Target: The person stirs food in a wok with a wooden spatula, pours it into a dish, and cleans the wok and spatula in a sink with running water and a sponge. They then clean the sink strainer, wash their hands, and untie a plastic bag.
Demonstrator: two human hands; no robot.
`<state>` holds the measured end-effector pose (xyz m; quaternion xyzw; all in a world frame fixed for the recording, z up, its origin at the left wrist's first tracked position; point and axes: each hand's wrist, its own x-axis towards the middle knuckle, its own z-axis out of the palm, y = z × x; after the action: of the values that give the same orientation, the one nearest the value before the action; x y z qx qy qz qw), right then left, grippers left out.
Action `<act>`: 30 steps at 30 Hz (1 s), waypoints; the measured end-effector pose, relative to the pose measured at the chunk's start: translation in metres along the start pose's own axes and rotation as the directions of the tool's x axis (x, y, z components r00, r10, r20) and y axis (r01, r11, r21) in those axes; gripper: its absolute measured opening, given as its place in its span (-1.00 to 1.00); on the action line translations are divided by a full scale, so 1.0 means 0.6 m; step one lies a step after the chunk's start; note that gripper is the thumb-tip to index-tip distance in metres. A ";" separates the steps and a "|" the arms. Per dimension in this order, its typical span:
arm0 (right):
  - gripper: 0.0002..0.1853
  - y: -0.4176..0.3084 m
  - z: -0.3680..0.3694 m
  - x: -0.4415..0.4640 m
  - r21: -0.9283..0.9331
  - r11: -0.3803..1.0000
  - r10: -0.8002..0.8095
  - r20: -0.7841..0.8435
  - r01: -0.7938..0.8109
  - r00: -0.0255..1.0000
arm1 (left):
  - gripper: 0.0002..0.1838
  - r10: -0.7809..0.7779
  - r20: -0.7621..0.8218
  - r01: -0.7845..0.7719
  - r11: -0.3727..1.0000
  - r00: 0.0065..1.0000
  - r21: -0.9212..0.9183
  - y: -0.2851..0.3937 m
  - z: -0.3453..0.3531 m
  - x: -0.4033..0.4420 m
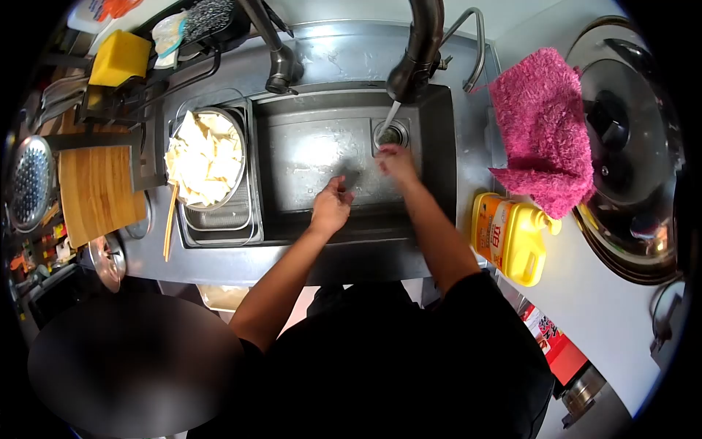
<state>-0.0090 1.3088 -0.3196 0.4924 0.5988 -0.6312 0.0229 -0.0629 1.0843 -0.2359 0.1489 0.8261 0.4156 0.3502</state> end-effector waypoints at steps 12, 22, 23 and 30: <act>-0.81 -0.070 0.033 -0.163 0.185 0.966 -0.244 0.394 0.183 0.886 | -0.83 0.216 -0.052 -0.188 0.928 0.975 0.321 0.027 -0.069 -0.037; -0.85 -0.136 -0.062 0.160 0.815 0.438 -0.410 0.558 -0.381 0.722 | -0.84 -0.216 -0.723 -0.070 0.937 0.656 -0.343 -0.097 -0.229 -0.398; -0.85 -0.112 -0.063 0.192 0.809 0.450 -0.262 0.525 -0.378 0.810 | -0.84 -0.287 -0.765 -0.101 0.904 0.576 -0.415 -0.136 -0.241 -0.428; -0.81 -0.090 -0.085 0.175 0.544 0.797 0.111 0.296 -0.263 0.949 | -0.69 -0.521 -0.711 0.523 0.815 0.472 -0.250 -0.419 -0.336 -0.416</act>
<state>-0.0658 1.4228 -0.3379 0.4498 0.3196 -0.8340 0.0102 -0.0158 0.6793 -0.2383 -0.2951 0.8996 0.3107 0.0844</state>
